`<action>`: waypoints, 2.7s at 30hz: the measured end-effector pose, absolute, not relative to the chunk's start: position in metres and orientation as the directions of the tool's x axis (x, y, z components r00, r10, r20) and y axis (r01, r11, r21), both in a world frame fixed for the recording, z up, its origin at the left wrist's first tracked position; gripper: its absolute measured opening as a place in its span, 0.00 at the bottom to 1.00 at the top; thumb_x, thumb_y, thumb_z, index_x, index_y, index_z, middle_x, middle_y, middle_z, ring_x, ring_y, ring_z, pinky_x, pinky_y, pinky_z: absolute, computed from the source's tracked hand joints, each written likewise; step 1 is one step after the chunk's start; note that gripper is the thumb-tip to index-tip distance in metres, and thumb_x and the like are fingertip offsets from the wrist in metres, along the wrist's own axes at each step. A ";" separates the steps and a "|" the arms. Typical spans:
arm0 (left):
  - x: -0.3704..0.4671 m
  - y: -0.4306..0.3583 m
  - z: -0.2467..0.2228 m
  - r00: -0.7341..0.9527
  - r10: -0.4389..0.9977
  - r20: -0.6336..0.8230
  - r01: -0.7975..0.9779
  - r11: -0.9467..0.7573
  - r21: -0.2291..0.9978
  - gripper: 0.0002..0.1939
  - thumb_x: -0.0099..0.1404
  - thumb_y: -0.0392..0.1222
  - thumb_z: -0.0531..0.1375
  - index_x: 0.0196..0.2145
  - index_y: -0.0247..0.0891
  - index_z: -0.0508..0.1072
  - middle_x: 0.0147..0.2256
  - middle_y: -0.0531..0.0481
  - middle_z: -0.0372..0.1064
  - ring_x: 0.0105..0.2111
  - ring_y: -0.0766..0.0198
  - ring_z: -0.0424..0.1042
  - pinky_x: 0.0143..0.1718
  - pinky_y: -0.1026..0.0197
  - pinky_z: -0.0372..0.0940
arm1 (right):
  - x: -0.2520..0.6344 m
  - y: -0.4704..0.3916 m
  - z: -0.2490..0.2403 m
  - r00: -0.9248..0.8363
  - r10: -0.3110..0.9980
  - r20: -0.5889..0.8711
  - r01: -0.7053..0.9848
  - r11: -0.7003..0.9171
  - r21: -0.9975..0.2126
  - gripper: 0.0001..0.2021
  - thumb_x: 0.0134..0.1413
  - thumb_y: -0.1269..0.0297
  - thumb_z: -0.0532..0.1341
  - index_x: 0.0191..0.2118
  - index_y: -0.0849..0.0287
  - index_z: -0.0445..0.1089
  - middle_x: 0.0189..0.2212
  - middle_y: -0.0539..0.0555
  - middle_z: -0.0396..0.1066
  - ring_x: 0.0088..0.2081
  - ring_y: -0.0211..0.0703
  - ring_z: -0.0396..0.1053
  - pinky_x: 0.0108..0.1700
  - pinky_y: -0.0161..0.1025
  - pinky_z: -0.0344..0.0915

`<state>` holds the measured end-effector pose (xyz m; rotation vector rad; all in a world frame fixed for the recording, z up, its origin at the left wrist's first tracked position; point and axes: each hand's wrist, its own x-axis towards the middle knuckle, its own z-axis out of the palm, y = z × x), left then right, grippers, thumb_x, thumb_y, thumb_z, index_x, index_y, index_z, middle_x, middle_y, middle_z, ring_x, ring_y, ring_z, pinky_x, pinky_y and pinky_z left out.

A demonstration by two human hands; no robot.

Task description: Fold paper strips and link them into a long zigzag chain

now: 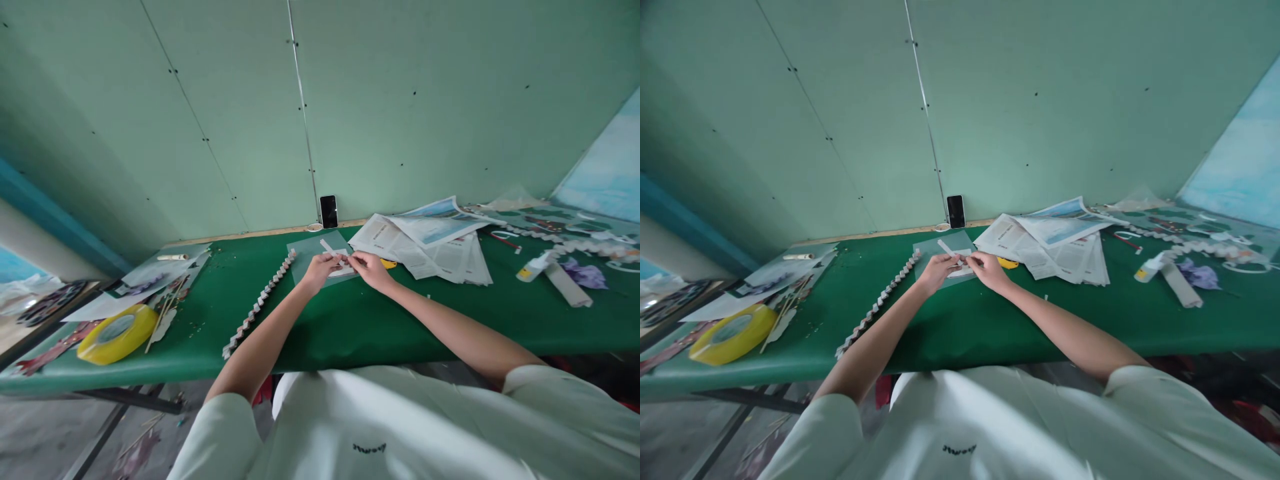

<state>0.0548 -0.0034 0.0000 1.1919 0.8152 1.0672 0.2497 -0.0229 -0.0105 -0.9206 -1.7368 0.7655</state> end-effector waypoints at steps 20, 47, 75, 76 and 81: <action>0.047 -0.016 0.016 0.663 0.728 -0.176 0.090 0.157 0.984 0.23 0.58 0.54 0.74 0.40 0.31 0.83 0.29 0.47 0.72 0.27 0.67 0.67 0.31 0.62 0.61 | 0.254 -0.015 -0.015 -0.142 0.817 0.559 0.165 0.576 -0.800 0.19 0.58 0.43 0.68 0.41 0.56 0.80 0.38 0.58 0.77 0.37 0.50 0.73 0.40 0.45 0.70; 0.039 -0.025 0.040 0.773 0.625 -0.104 0.078 0.069 0.995 0.24 0.60 0.56 0.74 0.43 0.31 0.83 0.28 0.46 0.72 0.28 0.66 0.68 0.32 0.61 0.61 | 0.276 -0.013 -0.010 -0.464 0.435 0.772 0.183 0.900 -0.396 0.15 0.72 0.60 0.59 0.56 0.47 0.80 0.48 0.59 0.78 0.45 0.48 0.77 0.45 0.45 0.77; 0.031 -0.022 0.041 0.840 0.536 -0.082 -0.013 0.170 0.985 0.23 0.63 0.48 0.72 0.47 0.25 0.82 0.23 0.48 0.68 0.23 0.67 0.65 0.30 0.61 0.59 | 0.284 -0.016 -0.006 -0.617 0.210 0.758 0.287 0.957 -0.032 0.19 0.74 0.65 0.56 0.65 0.50 0.72 0.53 0.60 0.78 0.46 0.48 0.80 0.47 0.43 0.79; 0.031 -0.021 0.040 0.840 0.536 -0.083 -0.015 0.176 0.984 0.23 0.63 0.48 0.72 0.47 0.24 0.82 0.23 0.48 0.68 0.24 0.67 0.65 0.30 0.61 0.59 | 0.284 -0.016 -0.007 -0.610 0.204 0.766 0.277 0.960 -0.035 0.19 0.74 0.65 0.57 0.65 0.51 0.72 0.53 0.60 0.78 0.46 0.48 0.80 0.47 0.43 0.79; 0.031 -0.019 0.036 0.826 0.557 -0.094 -0.015 0.188 0.982 0.22 0.63 0.48 0.73 0.45 0.24 0.82 0.24 0.46 0.69 0.24 0.66 0.67 0.28 0.62 0.59 | 0.280 -0.020 -0.007 -0.576 0.249 0.779 0.214 0.965 -0.151 0.19 0.72 0.64 0.58 0.64 0.51 0.74 0.55 0.60 0.78 0.46 0.48 0.81 0.50 0.45 0.79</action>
